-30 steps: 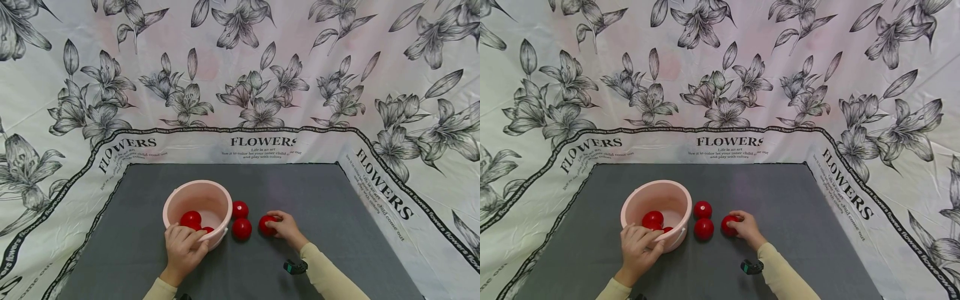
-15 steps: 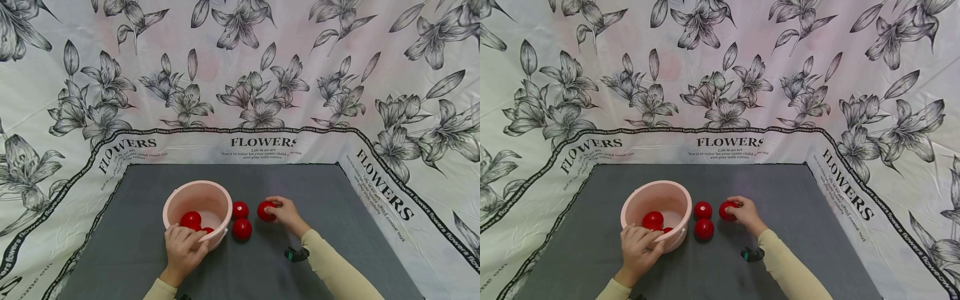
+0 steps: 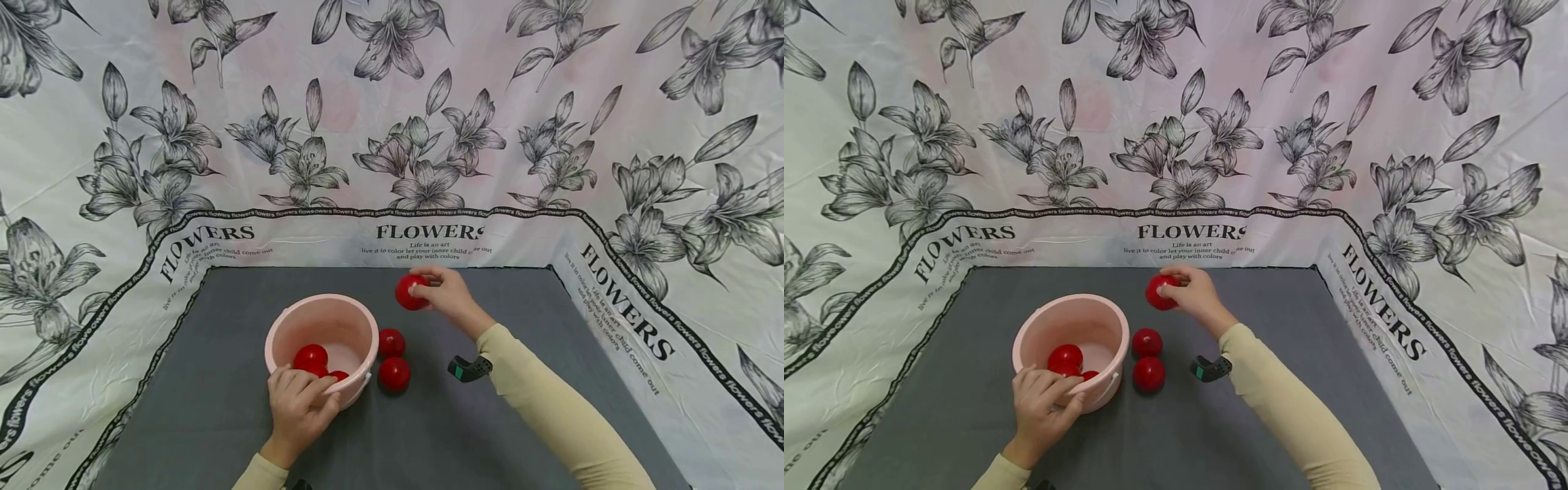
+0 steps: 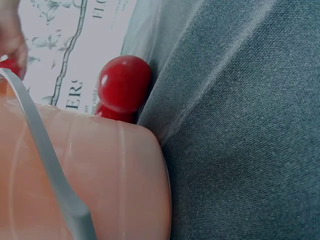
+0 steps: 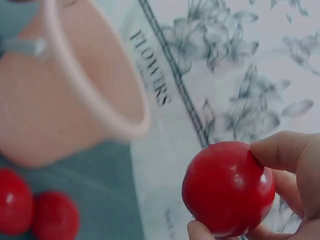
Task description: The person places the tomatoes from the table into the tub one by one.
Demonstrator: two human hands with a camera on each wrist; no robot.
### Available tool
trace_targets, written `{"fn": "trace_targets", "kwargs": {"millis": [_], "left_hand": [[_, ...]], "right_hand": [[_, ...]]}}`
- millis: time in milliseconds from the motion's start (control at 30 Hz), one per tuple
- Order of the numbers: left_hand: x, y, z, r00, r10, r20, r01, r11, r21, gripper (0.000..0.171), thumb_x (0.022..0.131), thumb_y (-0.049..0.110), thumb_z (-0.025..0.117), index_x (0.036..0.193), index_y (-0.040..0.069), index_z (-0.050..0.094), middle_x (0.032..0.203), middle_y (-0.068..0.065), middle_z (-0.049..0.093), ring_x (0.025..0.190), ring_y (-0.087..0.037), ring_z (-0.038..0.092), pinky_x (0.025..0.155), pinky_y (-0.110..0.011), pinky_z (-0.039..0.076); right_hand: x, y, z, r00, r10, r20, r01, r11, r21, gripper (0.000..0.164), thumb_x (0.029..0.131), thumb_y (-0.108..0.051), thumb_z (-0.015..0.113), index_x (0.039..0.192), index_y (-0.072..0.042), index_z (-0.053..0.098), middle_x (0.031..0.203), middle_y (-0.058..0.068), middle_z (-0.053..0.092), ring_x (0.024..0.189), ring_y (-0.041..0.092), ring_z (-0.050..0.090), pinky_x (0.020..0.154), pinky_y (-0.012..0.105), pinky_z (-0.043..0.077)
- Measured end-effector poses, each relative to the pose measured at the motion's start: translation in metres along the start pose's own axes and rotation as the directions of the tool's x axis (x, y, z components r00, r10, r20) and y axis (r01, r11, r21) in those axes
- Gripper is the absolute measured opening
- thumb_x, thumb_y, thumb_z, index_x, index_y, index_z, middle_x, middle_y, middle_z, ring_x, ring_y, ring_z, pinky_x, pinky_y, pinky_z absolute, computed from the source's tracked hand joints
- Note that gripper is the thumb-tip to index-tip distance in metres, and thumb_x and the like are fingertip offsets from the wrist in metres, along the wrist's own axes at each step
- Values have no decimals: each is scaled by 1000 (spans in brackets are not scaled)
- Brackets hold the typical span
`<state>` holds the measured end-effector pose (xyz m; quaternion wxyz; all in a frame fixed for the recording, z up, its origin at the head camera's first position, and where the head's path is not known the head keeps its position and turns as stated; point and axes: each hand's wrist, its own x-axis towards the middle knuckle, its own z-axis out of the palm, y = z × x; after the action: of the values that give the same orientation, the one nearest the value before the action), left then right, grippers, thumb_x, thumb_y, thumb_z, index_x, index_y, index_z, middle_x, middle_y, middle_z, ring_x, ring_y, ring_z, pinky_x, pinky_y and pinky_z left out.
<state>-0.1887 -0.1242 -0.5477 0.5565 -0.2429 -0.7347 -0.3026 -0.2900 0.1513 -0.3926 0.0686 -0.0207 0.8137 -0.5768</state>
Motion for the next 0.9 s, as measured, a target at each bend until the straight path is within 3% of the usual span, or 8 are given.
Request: {"fn": "trace_targets", "kwargs": {"millis": [167,367,633,900], "left_hand": [[-1,-1,0,1000,9,-2,-9,1000,-2,35,94,39,59,78,13,78,70,-4,66,71,-24,55,89,-49,36],[0,-1,-1,1000,19,-5,-19,1000,-5,34,94,38,60,79,13,78,70,-4,67,71,-24,55,88,-50,37],[1,-1,-1,1000,12,3,-12,1000,11,36,95,40,58,79,14,78,69,-4,66,70,-24,55,87,-49,37],[1,0,1,999,38,-24,-38,999,-5,35,94,37,58,77,14,77,67,-3,63,68,-24,53,86,-48,35]], "right_hand": [[4,-28,25,997,-51,61,53,998,-19,41,93,-15,69,134,-12,65,136,16,62,122,33,61,87,45,61],[3,-42,63,983,-111,145,120,991,-52,39,91,-16,71,130,-13,68,131,14,67,116,30,65,79,40,63],[-3,-34,114,967,-111,231,136,986,-93,36,89,-16,74,125,-17,71,124,9,70,108,24,63,86,42,62],[-11,-18,147,952,-94,291,142,979,-148,35,85,-15,78,120,-18,74,117,6,72,93,17,62,73,33,62]]}}
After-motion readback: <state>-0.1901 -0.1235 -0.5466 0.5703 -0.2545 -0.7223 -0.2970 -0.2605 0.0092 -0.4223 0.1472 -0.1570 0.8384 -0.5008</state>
